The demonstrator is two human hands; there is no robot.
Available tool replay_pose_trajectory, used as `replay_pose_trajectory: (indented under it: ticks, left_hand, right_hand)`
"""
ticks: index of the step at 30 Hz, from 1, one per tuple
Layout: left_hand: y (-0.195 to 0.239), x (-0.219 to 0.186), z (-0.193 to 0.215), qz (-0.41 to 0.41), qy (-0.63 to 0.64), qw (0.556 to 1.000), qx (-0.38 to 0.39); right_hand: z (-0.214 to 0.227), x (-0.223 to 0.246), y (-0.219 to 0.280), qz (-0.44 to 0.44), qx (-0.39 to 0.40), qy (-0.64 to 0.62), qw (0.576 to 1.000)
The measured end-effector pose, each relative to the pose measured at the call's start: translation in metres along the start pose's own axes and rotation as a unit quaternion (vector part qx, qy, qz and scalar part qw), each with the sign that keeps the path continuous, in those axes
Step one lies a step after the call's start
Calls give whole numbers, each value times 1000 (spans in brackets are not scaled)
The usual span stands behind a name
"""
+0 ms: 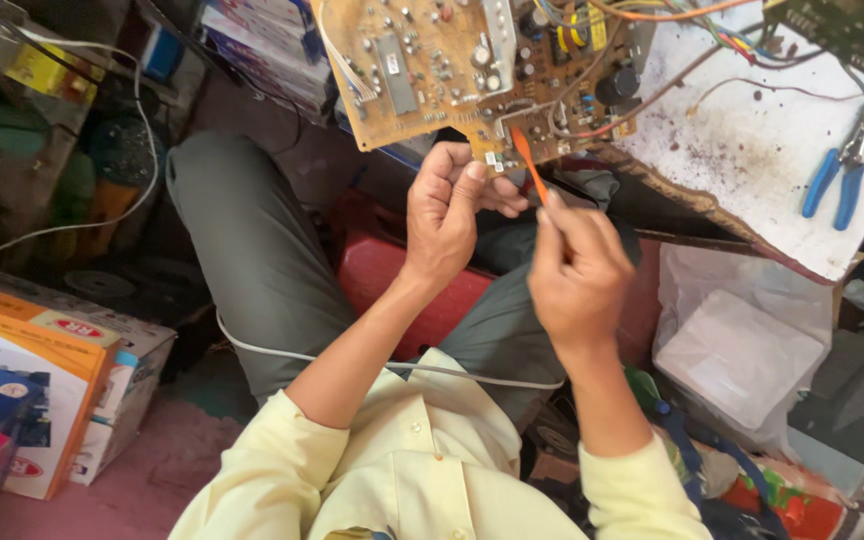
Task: The person twists and cuts wires, then uses a screwdriver to adjust components on a circuit board. The person retrieves a screwdriver from a bag and continues to manipulate the board and its connections.
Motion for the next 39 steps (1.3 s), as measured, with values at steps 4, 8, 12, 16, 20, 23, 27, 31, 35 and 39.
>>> replay_pose_trajectory:
  ticks: [4,8,12,16,20,23,27,31,35,39]
  left_hand:
    - [0,-5,1,-4,-38,999,6]
    - [-1,-10,2,3,-36,999,9]
    - [0,-9,0,-5,-49,999,13]
    - [-1,-11,1,1,-42,999,15]
    - [-1,-7,-1,-7,-35,999,11]
    - [-2,-5,1,6,-40,999,9]
    - [-2,-5,0,-1,-48,999,-1]
    - [-1,-7,-1,10,-48,999,-1]
    - [-1,-11,1,10,-34,999,18]
    - [2,-6,3,29,-7,999,27]
  right_hand:
    - [-5,-2,8,25,12,43,999]
    - [14,-28,9,75,5,64,995]
    - [18,-47,1,121,41,47,991]
    - [12,-37,-6,110,45,53,992]
    - [11,-32,-1,76,40,12,996]
    - [9,-37,2,49,44,-15,998]
    - [7,-38,-3,18,39,-19,999]
    - [19,-16,-1,20,43,12,999]
    - [51,-17,24,-48,-6,48,998]
    - [31,-49,60,-98,-16,-61,993]
Point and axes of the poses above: each hand's wrist, its own y-axis away from the middle knuckle, its own z-axis out of the back of the hand, x = y × z, the point moved 5 cm from there along -y, towards the middle knuckle, and after that the axes turned 2 degrees about x, right-handed, at the moved point
